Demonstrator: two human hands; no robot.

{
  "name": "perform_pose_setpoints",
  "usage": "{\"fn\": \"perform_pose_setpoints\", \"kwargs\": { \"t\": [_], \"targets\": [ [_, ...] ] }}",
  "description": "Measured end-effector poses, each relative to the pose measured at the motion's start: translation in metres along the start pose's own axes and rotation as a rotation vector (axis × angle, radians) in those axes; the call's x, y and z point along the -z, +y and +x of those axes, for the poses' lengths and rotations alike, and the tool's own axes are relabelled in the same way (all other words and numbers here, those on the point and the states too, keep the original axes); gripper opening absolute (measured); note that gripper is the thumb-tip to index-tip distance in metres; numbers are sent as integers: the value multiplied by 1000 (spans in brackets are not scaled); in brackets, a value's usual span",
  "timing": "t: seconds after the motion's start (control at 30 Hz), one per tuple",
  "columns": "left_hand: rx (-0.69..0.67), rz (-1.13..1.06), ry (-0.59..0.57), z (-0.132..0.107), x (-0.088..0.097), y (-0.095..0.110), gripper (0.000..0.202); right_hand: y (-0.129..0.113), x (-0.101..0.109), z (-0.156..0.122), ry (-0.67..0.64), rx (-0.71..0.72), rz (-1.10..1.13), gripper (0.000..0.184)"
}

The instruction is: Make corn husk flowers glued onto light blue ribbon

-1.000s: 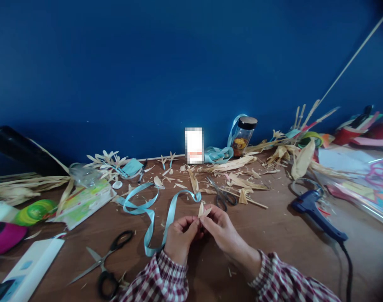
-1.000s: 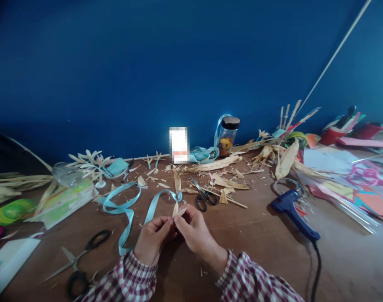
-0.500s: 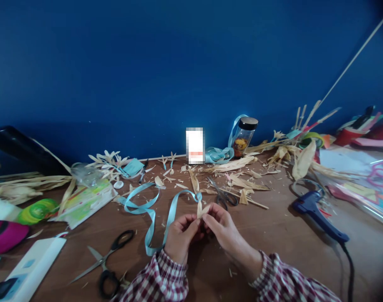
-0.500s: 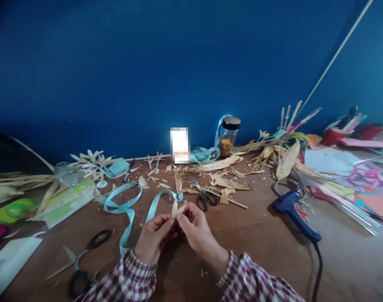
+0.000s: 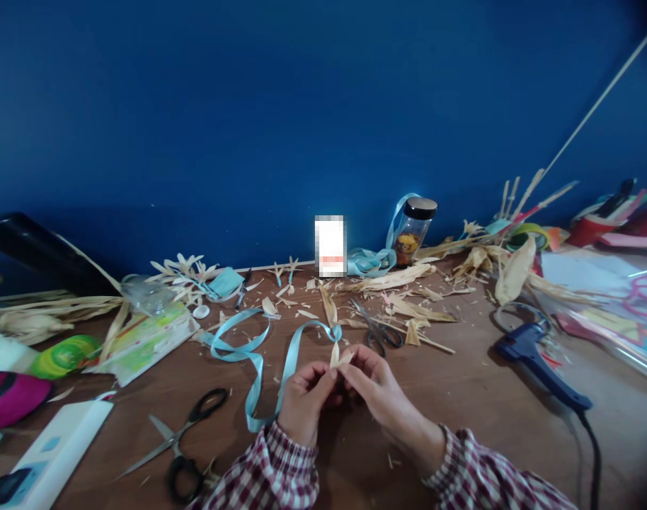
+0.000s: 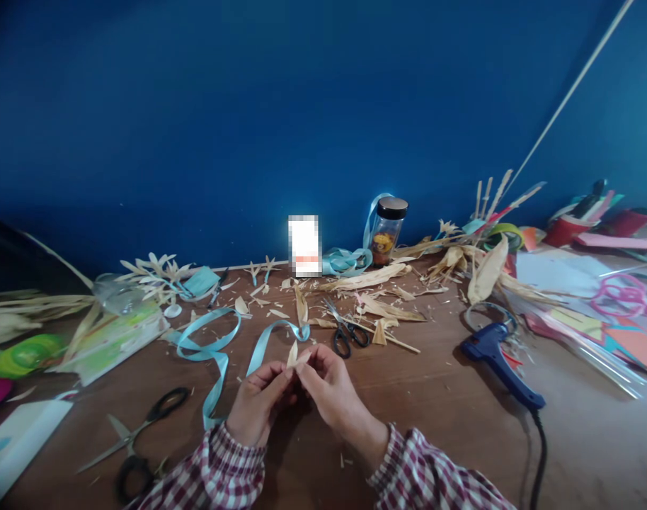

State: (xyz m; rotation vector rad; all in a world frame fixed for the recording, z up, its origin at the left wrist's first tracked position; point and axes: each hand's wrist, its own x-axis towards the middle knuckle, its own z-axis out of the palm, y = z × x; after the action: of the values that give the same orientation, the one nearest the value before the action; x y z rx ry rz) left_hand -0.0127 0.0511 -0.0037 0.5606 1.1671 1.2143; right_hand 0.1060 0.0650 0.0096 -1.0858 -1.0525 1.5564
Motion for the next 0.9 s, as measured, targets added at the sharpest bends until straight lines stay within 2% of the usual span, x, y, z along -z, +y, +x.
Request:
{"fn": "perform_pose_setpoints", "kwargs": {
  "t": [0.33,0.57,0.73,0.9],
  "targets": [
    [38,-23,-2,-2,-4,3,34,5,3,2,84,36,66,23],
    [27,-47,4,-2,-4,3,34,4,1,3,32,21,52,27],
    [61,-17,-1,-3,-6,6,41,5,4,4,58,34,44,28],
    [50,-4,-2,0,-1,2,35,3,3,4,61,18,36,27]
  ]
}}
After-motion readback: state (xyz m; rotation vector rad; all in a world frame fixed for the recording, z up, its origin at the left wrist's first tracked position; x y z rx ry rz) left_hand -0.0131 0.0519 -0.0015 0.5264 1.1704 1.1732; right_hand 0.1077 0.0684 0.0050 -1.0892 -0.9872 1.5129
